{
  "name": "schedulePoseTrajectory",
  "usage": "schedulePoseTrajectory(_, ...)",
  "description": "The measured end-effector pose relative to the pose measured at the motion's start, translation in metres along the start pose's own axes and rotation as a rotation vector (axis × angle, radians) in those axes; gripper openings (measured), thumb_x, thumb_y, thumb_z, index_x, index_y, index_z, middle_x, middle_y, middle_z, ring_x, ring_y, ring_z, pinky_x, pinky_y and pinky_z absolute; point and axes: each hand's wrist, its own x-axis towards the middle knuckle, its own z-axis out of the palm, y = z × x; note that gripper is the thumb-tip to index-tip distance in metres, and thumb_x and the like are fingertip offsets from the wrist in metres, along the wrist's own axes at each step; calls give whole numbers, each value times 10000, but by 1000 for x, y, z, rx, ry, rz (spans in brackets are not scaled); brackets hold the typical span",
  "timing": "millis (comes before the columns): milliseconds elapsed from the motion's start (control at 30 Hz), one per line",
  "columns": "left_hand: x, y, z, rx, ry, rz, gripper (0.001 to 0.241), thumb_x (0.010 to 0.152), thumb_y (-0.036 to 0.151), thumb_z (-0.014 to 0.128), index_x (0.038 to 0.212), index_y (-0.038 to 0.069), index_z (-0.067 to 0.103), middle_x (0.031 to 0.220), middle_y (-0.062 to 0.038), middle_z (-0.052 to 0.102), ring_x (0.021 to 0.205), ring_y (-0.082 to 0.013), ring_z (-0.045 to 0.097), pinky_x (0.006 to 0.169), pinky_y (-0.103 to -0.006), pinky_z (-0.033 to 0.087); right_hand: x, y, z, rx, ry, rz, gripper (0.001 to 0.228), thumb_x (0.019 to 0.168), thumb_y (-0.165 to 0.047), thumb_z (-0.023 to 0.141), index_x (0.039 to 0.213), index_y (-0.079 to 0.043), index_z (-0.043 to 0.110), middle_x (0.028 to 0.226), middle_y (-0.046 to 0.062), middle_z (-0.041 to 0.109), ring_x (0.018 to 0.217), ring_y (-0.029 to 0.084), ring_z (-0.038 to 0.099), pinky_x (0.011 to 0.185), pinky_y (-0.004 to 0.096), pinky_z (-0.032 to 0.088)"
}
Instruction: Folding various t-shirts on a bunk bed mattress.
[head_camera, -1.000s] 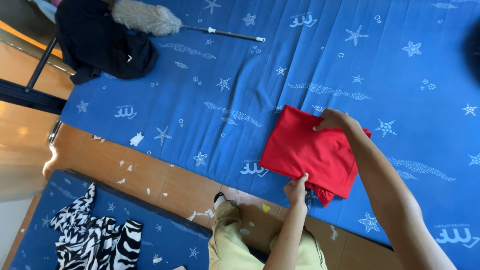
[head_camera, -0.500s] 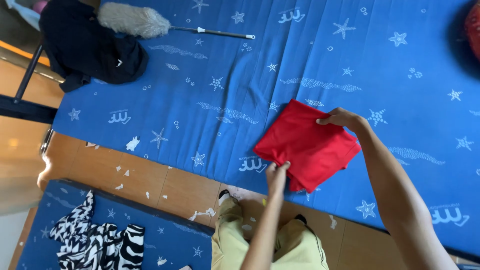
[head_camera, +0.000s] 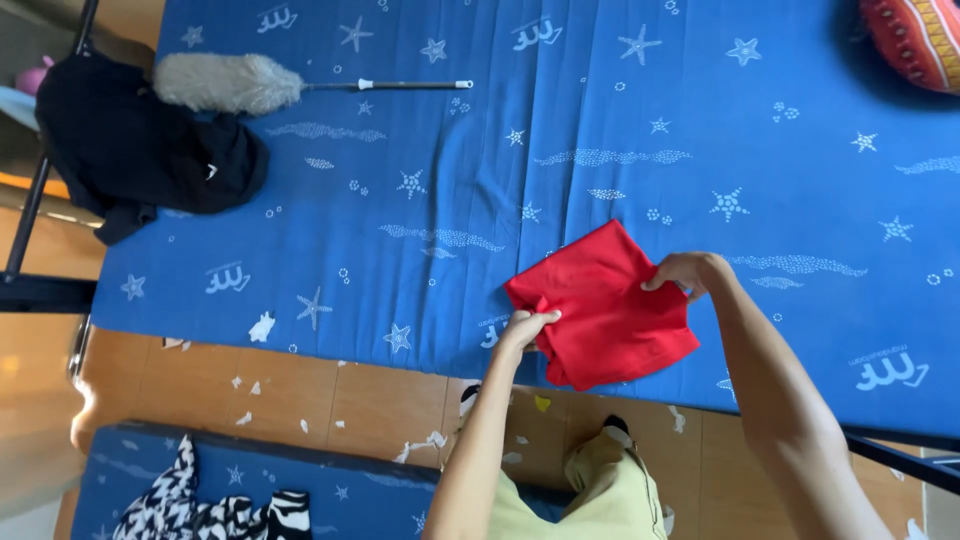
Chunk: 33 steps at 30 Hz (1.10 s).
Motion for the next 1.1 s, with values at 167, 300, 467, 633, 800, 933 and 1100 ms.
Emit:
schedulePoseTrajectory(167,49,15,-3,-67,-30,242,333,818,277,814,1059,49,788,988,-76,802,840,-157,759,758,-317,588,-12,6,-7,33,185,-244,648,840,-341,830,1392,-65,634,1451,149,597,1361,307,532,1128,514,423)
schedulePoseTrajectory(300,85,65,-12,-19,65,482,329,816,237,847,1060,24,785,1015,-69,791,871,-150,742,799,-317,585,-34,-7,-29,176,292,-499,613,839,-375,796,1322,-18,672,1279,139,707,1242,282,629,1073,472,458)
schedulePoseTrajectory(467,39,157,-26,-98,-4,696,310,828,264,821,1017,19,794,929,-59,791,809,-138,726,734,-311,578,-91,-34,-50,381,397,-782,550,891,-357,771,1280,23,691,1189,123,725,1144,235,646,1006,428,477)
schedulePoseTrajectory(633,-38,180,-24,123,249,801,321,885,299,799,935,-19,804,790,-128,771,702,-154,669,640,-345,512,-124,-31,-31,454,481,-1016,532,891,-353,785,1274,4,693,1136,76,734,1068,162,657,966,344,497)
schedulePoseTrajectory(800,1,78,-17,69,210,866,302,850,291,803,980,18,789,856,-79,798,758,-113,707,690,-317,545,-33,34,10,326,500,-791,559,813,-380,845,1211,2,755,1020,97,768,911,195,653,807,355,506)
schedulePoseTrajectory(933,15,6,-13,90,213,796,310,838,255,810,1038,19,789,852,-99,802,755,-129,701,699,-327,546,1,74,49,237,478,-620,545,798,-398,849,1151,9,768,978,108,780,911,217,708,808,350,544)
schedulePoseTrajectory(1100,-10,9,-19,221,365,617,356,780,372,843,945,60,799,783,-71,764,690,-122,692,653,-324,525,-16,59,40,338,333,-471,876,726,-382,920,1387,47,537,1361,190,630,1202,282,666,921,444,649)
